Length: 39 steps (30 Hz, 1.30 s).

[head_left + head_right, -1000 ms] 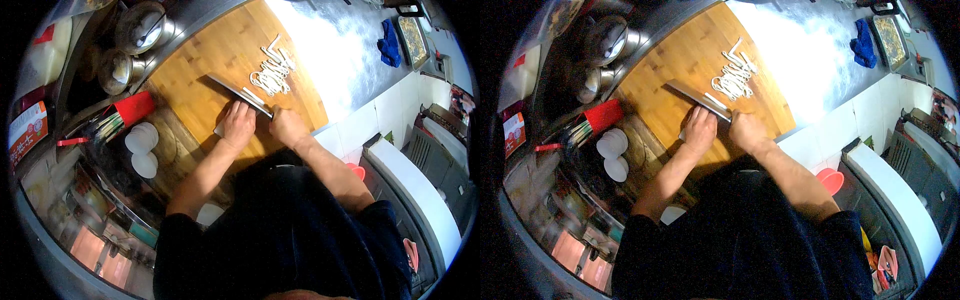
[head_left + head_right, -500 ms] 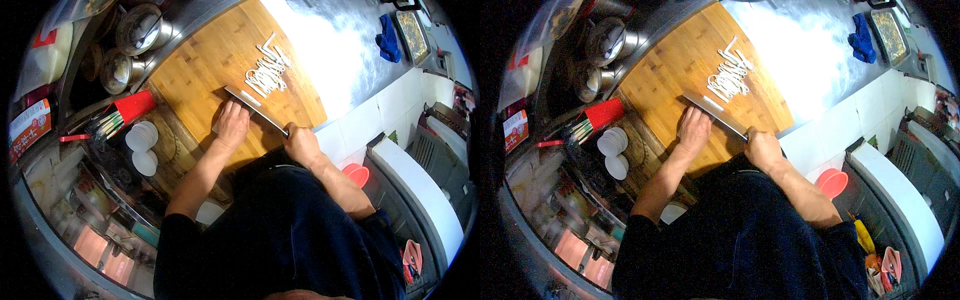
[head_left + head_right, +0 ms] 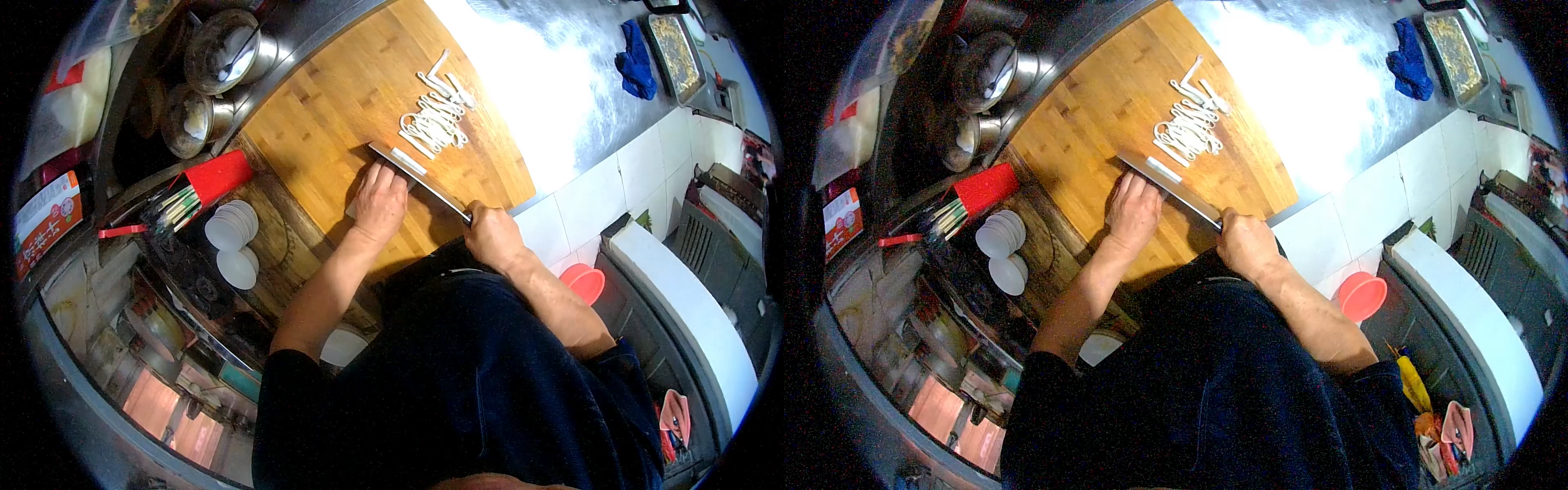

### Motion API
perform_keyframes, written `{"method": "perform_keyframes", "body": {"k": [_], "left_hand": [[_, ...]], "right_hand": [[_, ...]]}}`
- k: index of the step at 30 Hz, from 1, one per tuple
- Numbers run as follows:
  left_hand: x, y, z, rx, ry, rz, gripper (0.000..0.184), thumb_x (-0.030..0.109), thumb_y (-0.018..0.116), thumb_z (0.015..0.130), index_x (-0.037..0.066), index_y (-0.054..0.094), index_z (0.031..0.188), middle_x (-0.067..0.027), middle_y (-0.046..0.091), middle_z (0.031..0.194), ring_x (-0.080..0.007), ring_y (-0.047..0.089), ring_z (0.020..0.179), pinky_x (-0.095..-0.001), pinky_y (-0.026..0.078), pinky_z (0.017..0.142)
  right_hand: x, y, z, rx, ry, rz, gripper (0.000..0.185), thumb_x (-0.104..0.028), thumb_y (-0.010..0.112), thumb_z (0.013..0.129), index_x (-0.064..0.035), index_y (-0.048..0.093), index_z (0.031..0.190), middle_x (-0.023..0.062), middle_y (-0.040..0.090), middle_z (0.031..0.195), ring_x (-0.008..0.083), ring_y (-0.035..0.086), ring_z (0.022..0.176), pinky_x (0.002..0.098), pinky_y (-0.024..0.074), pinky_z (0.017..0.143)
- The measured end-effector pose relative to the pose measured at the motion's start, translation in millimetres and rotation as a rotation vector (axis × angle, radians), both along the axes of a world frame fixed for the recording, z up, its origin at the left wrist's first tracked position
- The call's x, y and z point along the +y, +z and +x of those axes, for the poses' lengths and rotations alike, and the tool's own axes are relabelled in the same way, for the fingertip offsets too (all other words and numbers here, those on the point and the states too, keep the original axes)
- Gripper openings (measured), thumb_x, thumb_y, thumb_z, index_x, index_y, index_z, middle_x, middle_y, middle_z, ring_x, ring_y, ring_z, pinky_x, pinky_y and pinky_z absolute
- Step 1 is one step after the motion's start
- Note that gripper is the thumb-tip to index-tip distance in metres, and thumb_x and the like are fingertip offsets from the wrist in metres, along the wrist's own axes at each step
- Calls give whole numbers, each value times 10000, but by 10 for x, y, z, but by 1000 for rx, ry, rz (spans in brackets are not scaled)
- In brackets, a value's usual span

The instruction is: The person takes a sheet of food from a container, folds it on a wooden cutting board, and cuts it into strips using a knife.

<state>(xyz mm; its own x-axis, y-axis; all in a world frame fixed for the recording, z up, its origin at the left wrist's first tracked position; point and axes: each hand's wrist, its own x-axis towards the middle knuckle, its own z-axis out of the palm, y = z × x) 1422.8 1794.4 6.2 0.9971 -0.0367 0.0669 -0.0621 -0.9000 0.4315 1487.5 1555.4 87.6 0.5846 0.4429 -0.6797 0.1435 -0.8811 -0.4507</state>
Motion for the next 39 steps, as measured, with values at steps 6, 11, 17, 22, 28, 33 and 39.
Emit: {"method": "perform_keyframes", "body": {"k": [6, 11, 17, 22, 28, 33, 39], "left_hand": [[-16, -60, -31, -42, 2, 25, 79, 72, 671, 858, -6, 672, 845, -171, 618, 1029, -367, 613, 1024, -474, 570, 905], [-12, -99, -29, -64, 4, 18, 114, 113, 675, 837, 12, 673, 784, -160, 616, 982, -350, 611, 989, -475, 568, 883], [-57, -139, -54, -59, 23, 30, 140, 124, 670, 871, 25, 667, 772, -138, 607, 941, -342, 611, 982, -481, 560, 872], [-46, -134, -78, 6, 27, 60, 147, 143, 662, 911, 19, 690, 836, -139, 617, 998, -337, 612, 1040, -476, 548, 925], [-5, 49, -96, 17, 8, 29, 332, 127, 646, 930, -11, 708, 1226, -156, 668, 1274, -352, 583, 1333, -464, 503, 1123], [14, 44, -94, 49, 6, 34, 214, 110, 669, 886, -10, 712, 1058, -164, 654, 1154, -359, 608, 1193, -476, 538, 1028], [18, -44, -111, -33, 2, 44, 114, 81, 669, 866, 0, 709, 935, -176, 629, 1051, -375, 617, 1018, -485, 559, 933]], "right_hand": [[119, 15, 37, 76, 7, -106, 243, -71, 710, 874, 17, 652, 1093, 301, 758, 934, 474, 759, 932, 541, 618, 856], [201, -30, 38, 104, 24, -179, 291, -69, 693, 883, 5, 657, 1162, 295, 765, 970, 466, 761, 966, 549, 613, 882], [740, -60, 329, 103, 32, -148, 326, -103, 688, 889, 8, 657, 1193, 295, 765, 1040, 462, 753, 1022, 551, 611, 891], [892, -174, 304, -8, 50, -70, 270, -115, 664, 898, -7, 693, 1144, 304, 761, 1000, 475, 752, 975, 530, 607, 886], [490, -50, 363, -231, -104, 141, 217, -90, 690, 892, 22, 676, 1077, 298, 754, 891, 453, 769, 906, 548, 616, 826], [276, 111, 134, -106, 0, 21, 179, -104, 706, 903, 28, 666, 1017, 304, 742, 853, 484, 754, 861, 565, 609, 809], [90, 25, -105, -49, -23, 16, 152, -102, 680, 918, 23, 663, 1003, 318, 743, 880, 490, 755, 876, 567, 610, 829]]}}
